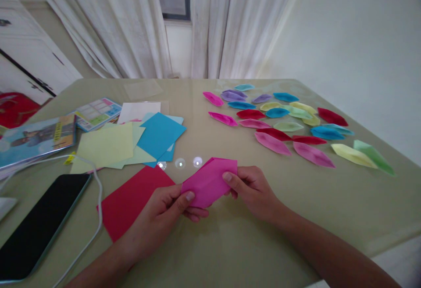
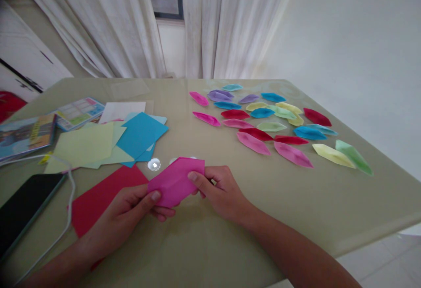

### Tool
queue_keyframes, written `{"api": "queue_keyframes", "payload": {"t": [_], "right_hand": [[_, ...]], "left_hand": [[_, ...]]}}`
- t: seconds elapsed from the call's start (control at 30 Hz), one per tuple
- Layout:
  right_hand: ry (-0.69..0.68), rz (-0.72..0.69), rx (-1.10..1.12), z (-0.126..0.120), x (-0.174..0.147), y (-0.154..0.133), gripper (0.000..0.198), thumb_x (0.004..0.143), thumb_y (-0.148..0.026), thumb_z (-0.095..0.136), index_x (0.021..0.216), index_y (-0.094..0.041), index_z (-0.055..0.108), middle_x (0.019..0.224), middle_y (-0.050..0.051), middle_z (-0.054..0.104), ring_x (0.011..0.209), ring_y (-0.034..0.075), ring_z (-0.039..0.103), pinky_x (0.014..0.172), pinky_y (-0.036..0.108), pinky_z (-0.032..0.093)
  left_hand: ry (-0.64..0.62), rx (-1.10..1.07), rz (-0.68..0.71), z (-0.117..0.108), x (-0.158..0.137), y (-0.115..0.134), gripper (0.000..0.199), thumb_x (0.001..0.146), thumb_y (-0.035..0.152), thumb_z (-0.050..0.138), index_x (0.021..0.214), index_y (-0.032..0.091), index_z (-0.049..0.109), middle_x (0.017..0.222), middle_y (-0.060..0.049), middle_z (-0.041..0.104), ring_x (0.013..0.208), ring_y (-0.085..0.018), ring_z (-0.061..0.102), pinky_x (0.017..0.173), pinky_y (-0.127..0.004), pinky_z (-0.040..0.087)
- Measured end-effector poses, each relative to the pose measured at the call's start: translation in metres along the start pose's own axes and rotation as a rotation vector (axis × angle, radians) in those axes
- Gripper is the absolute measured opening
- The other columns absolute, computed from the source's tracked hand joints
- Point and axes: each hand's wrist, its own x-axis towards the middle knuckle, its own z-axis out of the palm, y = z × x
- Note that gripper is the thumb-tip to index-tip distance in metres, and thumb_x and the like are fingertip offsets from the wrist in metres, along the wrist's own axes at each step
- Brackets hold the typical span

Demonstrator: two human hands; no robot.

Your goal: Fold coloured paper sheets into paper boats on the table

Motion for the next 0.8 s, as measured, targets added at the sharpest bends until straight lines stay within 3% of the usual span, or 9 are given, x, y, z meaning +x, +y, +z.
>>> {"api": "queue_keyframes", "payload": {"t": [0.57,0.8], "right_hand": [[-0.006,0.008,-0.017,-0.0001,-0.0004,0.0009,0.057,0.105,-0.057,0.060,0.067,-0.016,0.070,0.055,-0.001,0.058,0.050,0.010,0.052,0.049,0.021,0.037],[-0.015,-0.006,-0.038,0.0004,-0.0003,-0.0005,0.056,0.105,-0.054,0.061,0.064,-0.016,0.067,0.053,-0.002,0.056,0.048,0.009,0.049,0.047,0.021,0.034]], "left_hand": [[0.010,0.045,-0.025,0.0016,0.0001,0.0062,0.042,0.091,0.059,0.077,0.098,0.018,0.083,0.089,-0.007,0.086,0.081,-0.025,0.083,0.070,-0.029,0.066],[-0.007,0.075,0.008,-0.0001,0.0003,0.0030,0.037,0.091,0.053,0.078,0.088,0.017,0.083,0.080,-0.007,0.084,0.071,-0.018,0.078,0.066,-0.024,0.062]]}}
